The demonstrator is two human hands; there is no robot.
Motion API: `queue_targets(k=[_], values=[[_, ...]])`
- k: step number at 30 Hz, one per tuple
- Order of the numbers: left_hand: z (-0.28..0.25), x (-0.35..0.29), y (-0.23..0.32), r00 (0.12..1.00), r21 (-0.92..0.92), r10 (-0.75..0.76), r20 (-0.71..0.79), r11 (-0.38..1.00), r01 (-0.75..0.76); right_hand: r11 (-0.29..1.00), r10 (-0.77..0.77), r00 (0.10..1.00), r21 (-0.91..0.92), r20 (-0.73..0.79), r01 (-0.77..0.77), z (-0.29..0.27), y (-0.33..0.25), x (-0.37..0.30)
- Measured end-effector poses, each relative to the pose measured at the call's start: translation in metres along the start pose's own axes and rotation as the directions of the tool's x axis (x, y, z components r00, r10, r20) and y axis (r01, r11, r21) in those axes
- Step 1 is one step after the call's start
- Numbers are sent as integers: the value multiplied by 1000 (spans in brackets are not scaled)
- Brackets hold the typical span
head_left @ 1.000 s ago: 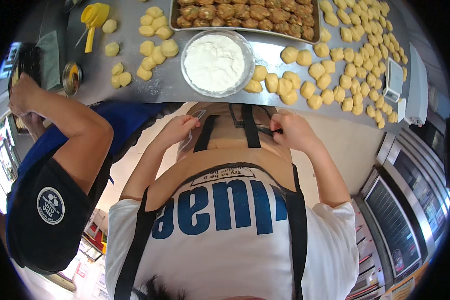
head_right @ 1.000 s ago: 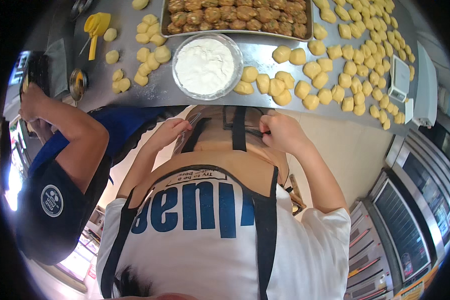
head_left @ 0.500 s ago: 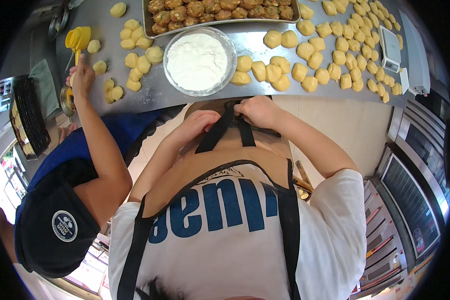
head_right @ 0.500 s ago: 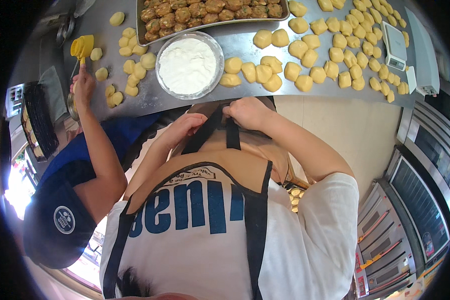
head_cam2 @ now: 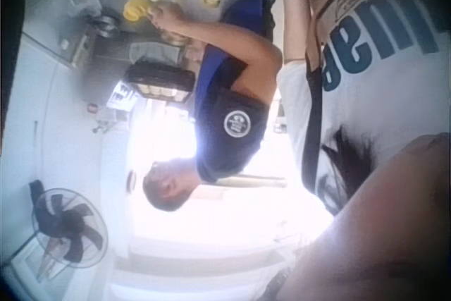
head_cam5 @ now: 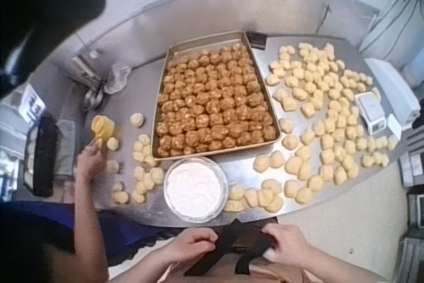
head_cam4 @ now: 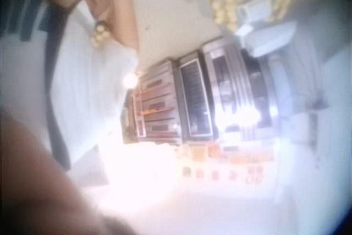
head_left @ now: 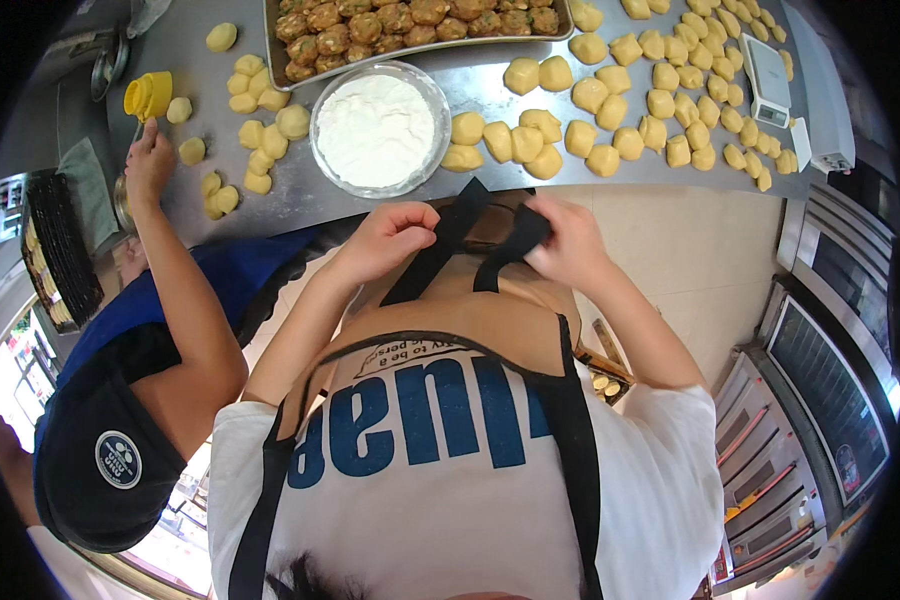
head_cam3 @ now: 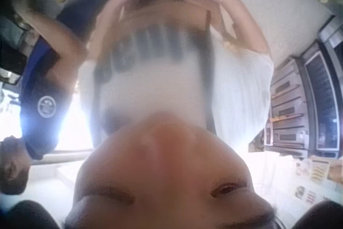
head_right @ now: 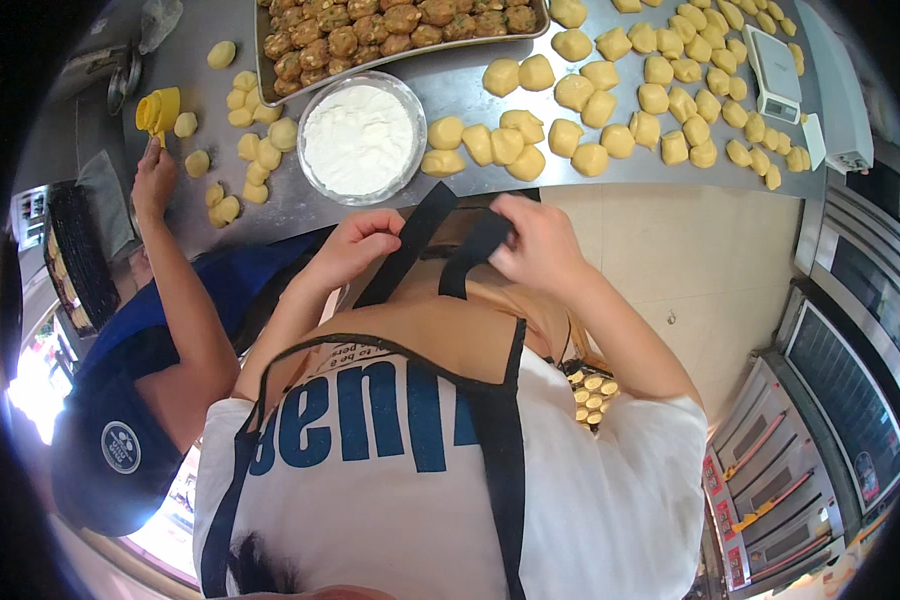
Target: The person picks up a dough ball, flattens it into a disc by hand, places a round filling from a tray onto the dough, and rolls the dough around it into a ball.
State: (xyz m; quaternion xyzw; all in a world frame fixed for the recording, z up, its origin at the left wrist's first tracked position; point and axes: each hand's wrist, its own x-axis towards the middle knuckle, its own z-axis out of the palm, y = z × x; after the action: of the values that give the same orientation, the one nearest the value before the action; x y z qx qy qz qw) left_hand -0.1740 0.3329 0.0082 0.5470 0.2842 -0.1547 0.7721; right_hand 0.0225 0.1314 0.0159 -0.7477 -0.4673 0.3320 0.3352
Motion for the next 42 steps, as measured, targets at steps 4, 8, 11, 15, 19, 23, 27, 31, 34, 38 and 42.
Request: queue_targets(k=[4, 8, 11, 15, 19, 23, 27, 31, 34, 38, 42], values=[[4, 12, -1, 993, 55, 96, 64, 993, -100, 990, -138, 990, -9, -36, 137, -22, -17, -42], [19, 23, 10, 978, -300, -13, 207, 951, 76, 983, -161, 979, -107, -122, 148, -13, 2, -61], [25, 34, 18, 936, -457, 53, 348, 881, 120, 957, -286, 937, -104, -202, 270, -17, -6, -61], [35, 49, 22, 921, -433, 14, 388, 886, 169, 960, -273, 886, -171, -374, 223, -4, 5, -47], [41, 62, 4, 897, -469, 187, 399, 883, 25, 957, 100, 993, 279, -70, -77, 16, 26, -43], [43, 60, 2, 919, -348, 272, 284, 923, -166, 866, 153, 985, 469, 81, -173, 21, 21, -54], [53, 60, 13, 906, -344, 360, 221, 898, -273, 939, 202, 944, 222, 262, -263, 16, -1, -44], [65, 59, 20, 896, -246, 344, 282, 928, -279, 908, 391, 839, -9, 378, -419, 37, 7, -34], [66, 55, 30, 933, -63, 176, 314, 984, -164, 946, 311, 910, 4, 275, -325, 18, -7, -43], [53, 62, 12, 922, 191, 190, 336, 945, -264, 930, 357, 924, -143, 139, -338, -4, 3, -43], [60, 62, 19, 954, 393, 76, 289, 900, -190, 966, 257, 964, -40, 64, -255, 14, 42, -27]])
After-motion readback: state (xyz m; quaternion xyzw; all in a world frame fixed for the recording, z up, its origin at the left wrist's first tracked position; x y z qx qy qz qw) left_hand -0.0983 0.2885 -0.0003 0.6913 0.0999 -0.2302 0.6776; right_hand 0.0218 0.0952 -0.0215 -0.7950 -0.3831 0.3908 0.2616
